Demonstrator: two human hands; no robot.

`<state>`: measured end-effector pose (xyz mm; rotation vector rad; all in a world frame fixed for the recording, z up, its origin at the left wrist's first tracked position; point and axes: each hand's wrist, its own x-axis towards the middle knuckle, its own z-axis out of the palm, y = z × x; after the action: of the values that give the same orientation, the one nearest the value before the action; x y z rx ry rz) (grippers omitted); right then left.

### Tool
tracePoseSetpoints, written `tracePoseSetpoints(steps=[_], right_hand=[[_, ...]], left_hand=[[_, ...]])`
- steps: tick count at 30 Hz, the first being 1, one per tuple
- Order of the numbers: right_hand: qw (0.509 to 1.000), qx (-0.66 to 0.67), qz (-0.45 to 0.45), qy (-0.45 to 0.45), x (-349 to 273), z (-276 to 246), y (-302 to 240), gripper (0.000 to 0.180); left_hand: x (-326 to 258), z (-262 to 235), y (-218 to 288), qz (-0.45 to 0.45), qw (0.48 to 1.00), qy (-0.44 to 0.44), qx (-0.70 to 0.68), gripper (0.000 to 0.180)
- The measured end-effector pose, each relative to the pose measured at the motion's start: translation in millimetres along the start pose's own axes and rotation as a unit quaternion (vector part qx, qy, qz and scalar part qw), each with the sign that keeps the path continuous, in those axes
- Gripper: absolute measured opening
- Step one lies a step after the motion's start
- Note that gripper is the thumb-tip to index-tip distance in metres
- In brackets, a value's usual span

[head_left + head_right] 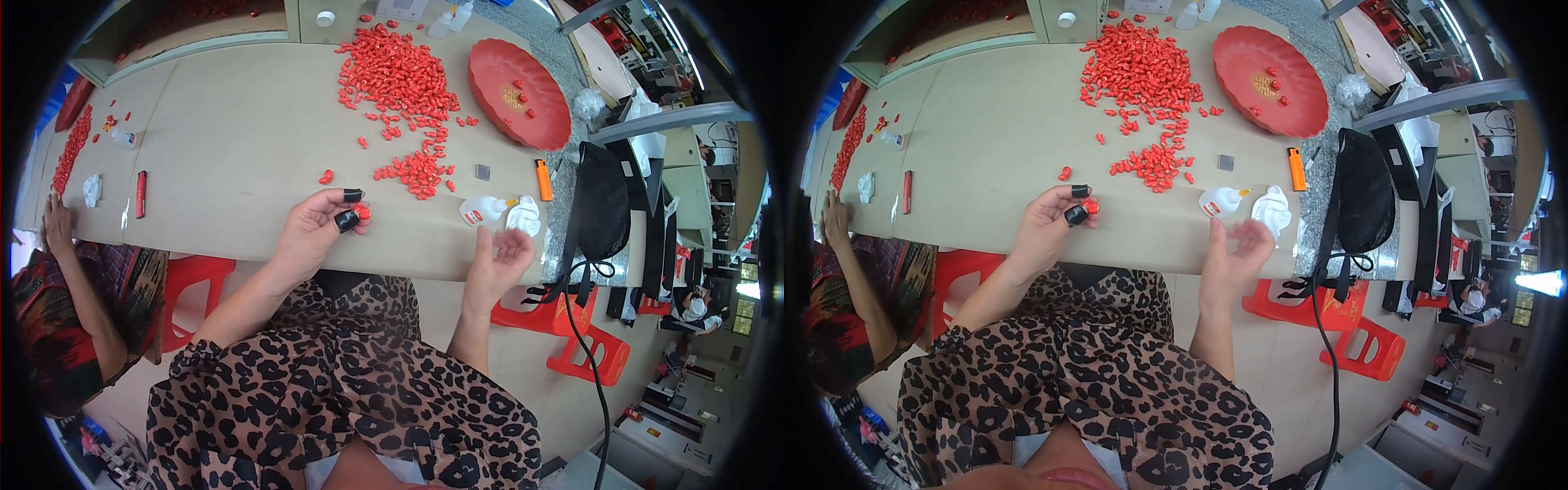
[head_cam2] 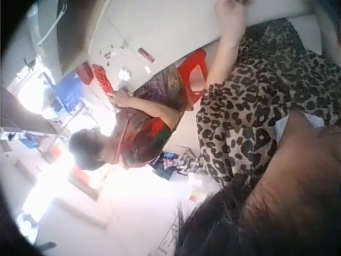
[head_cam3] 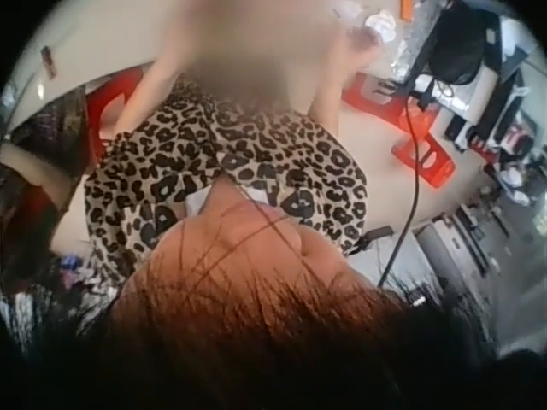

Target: The person applies glue from a bottle to small red plastic pieces, then attaches them to black plastic bases at a workshop table.

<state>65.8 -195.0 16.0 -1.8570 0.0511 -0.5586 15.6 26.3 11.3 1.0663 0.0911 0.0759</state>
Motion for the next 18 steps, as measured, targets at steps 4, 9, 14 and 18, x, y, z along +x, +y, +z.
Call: tracePoseSetpoints(steps=[4, 9, 14, 18], right_hand=[[0.992, -0.037, -0.064, -0.102, 23, 10, 12, 0.042], [0.983, 0.012, 0.026, -0.18, 26, 10, 23, 0.042], [0.958, 0.215, 0.076, -0.175, 23, 8, -8, 0.035], [0.891, 0.352, 0.156, -0.24, 19, 7, -11, 0.036]], left_hand=[[2, -1, -2, -0.004, 1.0, -0.006, -0.002, 0.019], [2, 0, -4, -0.015, 1.0, -0.016, 0.0, 0.021], [1, -1, -3, -0.022, 1.0, -0.021, 0.006, 0.023], [0, 0, -2, -0.03, 0.999, -0.017, 0.023, 0.02]])
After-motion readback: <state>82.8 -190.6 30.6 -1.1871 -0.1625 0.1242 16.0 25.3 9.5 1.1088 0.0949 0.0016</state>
